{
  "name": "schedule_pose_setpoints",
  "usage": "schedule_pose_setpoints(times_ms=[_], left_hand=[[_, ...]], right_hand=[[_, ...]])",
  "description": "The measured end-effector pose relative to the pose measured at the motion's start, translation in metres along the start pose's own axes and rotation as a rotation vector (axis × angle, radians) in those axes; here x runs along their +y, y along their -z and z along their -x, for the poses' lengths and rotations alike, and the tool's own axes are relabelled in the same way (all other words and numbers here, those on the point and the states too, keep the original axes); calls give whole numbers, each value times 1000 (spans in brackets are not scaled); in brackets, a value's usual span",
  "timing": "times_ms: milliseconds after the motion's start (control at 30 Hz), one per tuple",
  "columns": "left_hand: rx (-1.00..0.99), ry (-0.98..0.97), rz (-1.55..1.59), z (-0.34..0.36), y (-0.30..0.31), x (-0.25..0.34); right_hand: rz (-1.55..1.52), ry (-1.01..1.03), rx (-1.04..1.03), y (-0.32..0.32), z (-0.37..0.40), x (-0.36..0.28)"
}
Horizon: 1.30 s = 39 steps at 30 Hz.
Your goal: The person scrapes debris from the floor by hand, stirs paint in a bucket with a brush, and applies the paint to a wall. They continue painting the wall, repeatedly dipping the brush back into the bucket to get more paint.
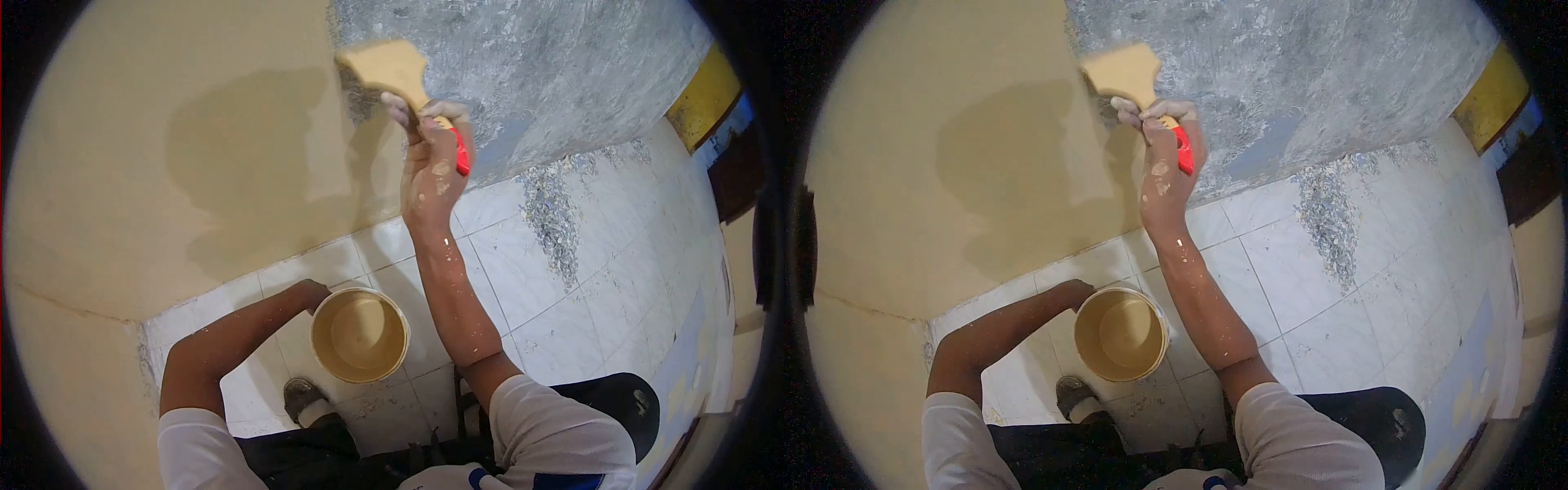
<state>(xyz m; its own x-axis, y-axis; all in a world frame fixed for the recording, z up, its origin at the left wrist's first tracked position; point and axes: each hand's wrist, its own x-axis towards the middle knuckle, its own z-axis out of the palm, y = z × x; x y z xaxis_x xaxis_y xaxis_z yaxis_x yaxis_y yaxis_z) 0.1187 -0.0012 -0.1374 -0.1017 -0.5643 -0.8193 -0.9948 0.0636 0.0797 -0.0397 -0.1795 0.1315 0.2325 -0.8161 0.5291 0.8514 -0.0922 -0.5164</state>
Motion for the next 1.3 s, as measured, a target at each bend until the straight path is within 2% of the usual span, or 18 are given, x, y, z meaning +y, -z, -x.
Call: schedule_pose_setpoints(times_ms=[100, 200, 333, 433, 567, 700, 800, 1000, 1100, 1200, 1300], left_hand=[[-19, -20, -32, -6, -7, -4], [-24, -9, -27, 4, 1, 2], [-11, -23, 7, 13, 3, 6], [-20, -1, -16, 10, 3, 4], [-9, -21, -24, 8, 2, 5], [-35, -40, -50, 22, 16, 10], [71, -101, 3, 4, -10, -5], [-9, -27, -48, 10, 1, 1], [-22, -50, -30, 6, 0, 0], [-18, -54, -22, 8, 1, 1], [-22, -17, -25, 11, 2, 3]], right_hand=[[-24, 70, -6, -4, 1, -9], [46, 19, -4, 24, 12, 23], [389, 86, 16, 77, 54, 64], [488, 38, 5, 115, 85, 84], [446, -172, 155, 134, 114, 89], [451, -283, 248, 103, 112, 61], [360, -142, 155, 70, 88, 55], [149, -31, 150, 0, 28, 26], [143, 105, 39, -20, 3, 15], [32, 65, 53, -38, -11, -7], [94, 120, -18, -32, -8, -8]])
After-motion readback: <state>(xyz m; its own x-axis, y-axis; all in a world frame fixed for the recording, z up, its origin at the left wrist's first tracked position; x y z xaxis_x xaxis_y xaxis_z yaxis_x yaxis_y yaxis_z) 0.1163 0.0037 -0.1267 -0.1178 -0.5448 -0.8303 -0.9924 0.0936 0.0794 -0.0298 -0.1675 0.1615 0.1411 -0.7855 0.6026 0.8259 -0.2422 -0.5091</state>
